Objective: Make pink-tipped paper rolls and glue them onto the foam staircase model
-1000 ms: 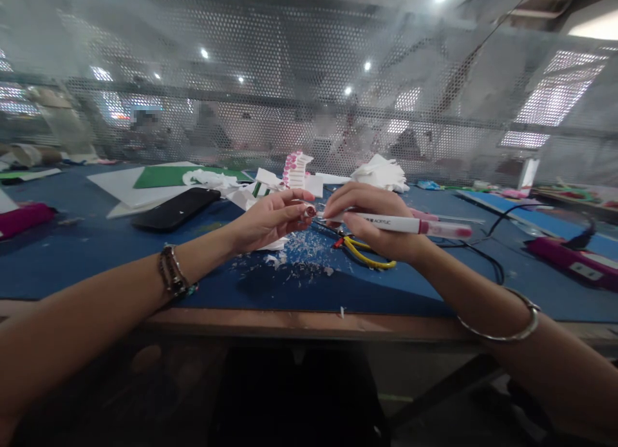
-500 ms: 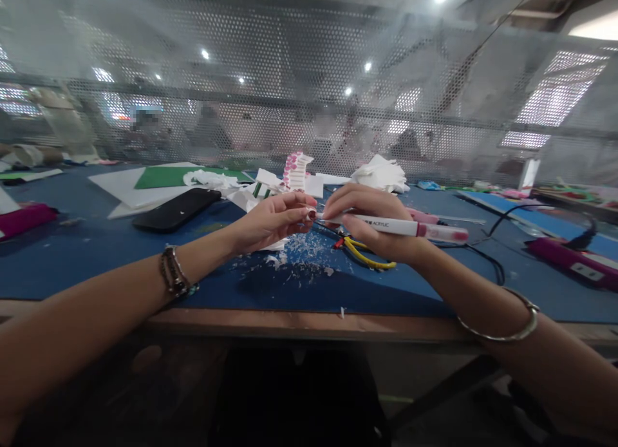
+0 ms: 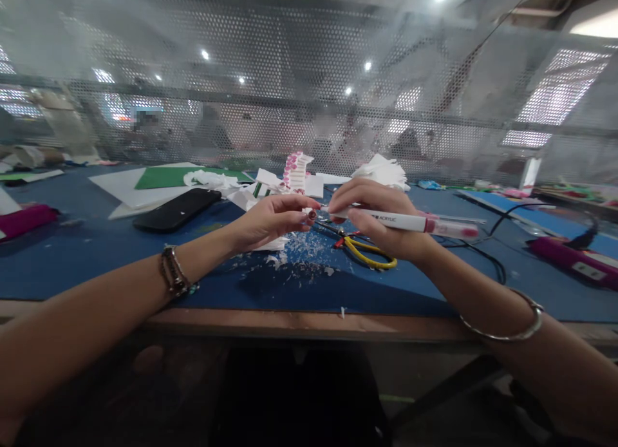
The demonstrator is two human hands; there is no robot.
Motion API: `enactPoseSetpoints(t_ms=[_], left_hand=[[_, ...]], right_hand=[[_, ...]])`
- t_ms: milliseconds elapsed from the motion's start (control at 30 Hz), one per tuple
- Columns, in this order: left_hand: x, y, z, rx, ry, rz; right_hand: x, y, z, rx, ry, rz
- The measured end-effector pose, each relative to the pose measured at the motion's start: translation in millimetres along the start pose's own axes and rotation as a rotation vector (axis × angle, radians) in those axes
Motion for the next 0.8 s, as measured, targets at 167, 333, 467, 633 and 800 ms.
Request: enactPoseSetpoints(t_ms=[167, 333, 467, 633, 800], left_hand=[[3.2, -1.5, -0.8, 0.0, -0.017, 0.034], [6.1, -2.4, -1.5, 0.003, -0.008, 0.056], [5.5, -3.0, -1.5, 0.007, -0.01, 0.049], [4.0, -3.4, -1.4, 0.016, -0.017, 0.071], [4.0, -4.0, -1.8, 0.026, -0.012, 0.086]], right_hand=[[7.7, -1.1, -2.3, -0.005, 0.051, 0.024], [7.6, -6.1, -3.3, 0.037, 0.051, 0.038], [5.9, -4.4, -2.8, 0.014, 0.043, 0.058], [4.3, -2.4, -1.8, 0.004, 0.024, 0.044], [6.8, -2.1, -1.2, 0.004, 0.049, 0.034]])
Point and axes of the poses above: each hand's wrist, its own z-axis towards the middle knuckle, its own x-axis out of the palm, y = z × x, the point moved 8 cm from there along z, towards the middle knuckle, and after that the axes turned 10 degrees about -x, right-handed, at the moved point
